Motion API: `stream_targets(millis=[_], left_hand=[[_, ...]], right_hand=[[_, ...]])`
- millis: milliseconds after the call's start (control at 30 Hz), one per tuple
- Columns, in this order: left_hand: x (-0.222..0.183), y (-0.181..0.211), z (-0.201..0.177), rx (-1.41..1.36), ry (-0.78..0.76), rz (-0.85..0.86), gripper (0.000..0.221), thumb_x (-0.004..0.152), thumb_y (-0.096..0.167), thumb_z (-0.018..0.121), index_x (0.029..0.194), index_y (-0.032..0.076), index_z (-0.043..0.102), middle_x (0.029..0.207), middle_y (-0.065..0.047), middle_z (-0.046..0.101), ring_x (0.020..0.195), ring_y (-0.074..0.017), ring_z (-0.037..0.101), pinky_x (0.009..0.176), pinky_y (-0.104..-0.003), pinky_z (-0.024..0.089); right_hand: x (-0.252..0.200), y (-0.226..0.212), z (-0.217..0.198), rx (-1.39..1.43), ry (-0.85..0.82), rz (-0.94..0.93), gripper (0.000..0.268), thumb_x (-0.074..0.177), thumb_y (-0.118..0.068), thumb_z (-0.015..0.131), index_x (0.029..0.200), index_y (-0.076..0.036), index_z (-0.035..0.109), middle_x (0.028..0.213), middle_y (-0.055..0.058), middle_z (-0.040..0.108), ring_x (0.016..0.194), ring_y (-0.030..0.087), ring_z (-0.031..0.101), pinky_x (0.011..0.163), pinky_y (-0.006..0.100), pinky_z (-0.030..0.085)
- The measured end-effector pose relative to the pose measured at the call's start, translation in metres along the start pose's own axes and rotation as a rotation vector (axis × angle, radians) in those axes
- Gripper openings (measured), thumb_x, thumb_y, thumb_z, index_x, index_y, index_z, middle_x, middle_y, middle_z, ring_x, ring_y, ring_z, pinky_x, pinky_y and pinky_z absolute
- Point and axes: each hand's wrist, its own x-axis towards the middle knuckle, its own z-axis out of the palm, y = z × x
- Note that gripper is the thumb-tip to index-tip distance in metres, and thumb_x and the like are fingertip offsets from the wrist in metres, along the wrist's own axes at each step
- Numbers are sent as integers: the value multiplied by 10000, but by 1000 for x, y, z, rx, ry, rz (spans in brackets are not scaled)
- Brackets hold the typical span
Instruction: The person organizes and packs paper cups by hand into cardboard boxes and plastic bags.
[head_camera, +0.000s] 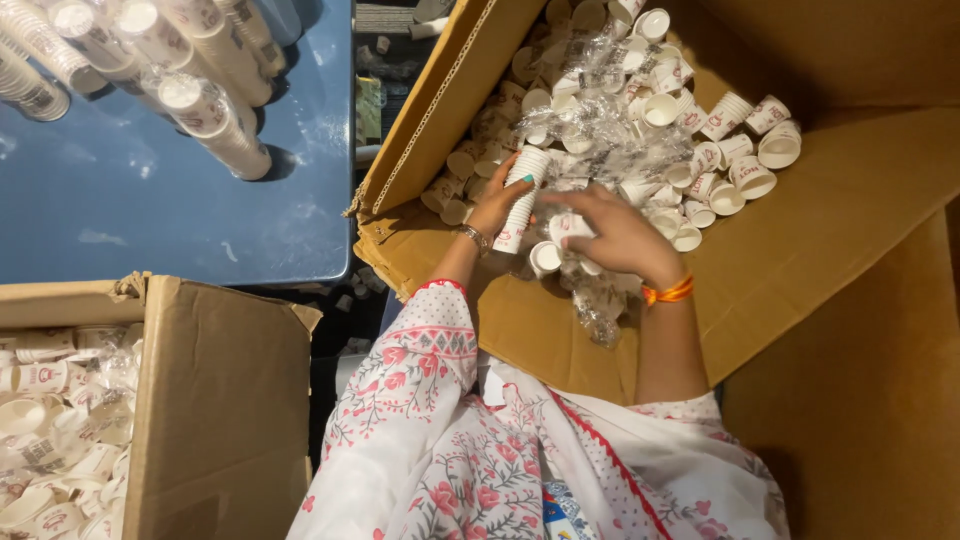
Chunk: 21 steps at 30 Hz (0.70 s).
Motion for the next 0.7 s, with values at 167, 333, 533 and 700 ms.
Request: stream_targets(millis=[167, 333, 533, 700], left_hand=[[2, -4, 0, 81, -62, -14, 759, 934, 169, 663, 1597, 150, 293, 1184, -183, 631, 689, -221, 684, 541, -340, 605], [18, -28, -16, 521, -293, 711, 573, 1121, 35, 648, 1595, 103, 333, 1476, -258, 451, 1195, -394, 556, 930, -500, 524], [-18, 5, 26, -19, -527, -150, 848, 912, 192, 685, 1614, 135, 213, 1283, -129, 603, 753, -201, 695, 626, -349, 613], [-10, 12, 16, -161, -573, 13, 799, 963, 225, 695, 1623, 19, 294, 1270, -220, 654, 764, -217, 706, 667, -340, 604]], right_hand=[[-21, -47, -50, -93, 174, 133, 530, 869, -236, 739, 1390, -255, 641, 1104, 126, 566, 932, 286, 606, 845, 379, 504], [0, 10, -36, -87, 428, -52, 465, 923, -248, 762, 1369, -159, 665, 1106, 117, 564, 1018, 288, 606, 893, 404, 507], [19, 6, -15, -118, 525, 169, 384, 1041, -259, 663, 1402, -136, 612, 1109, 152, 561, 902, 299, 613, 795, 403, 508], [33, 24, -10, -156, 480, 32, 283, 1045, -243, 672, 1201, -36, 558, 1111, 161, 619, 918, 307, 631, 784, 411, 505]])
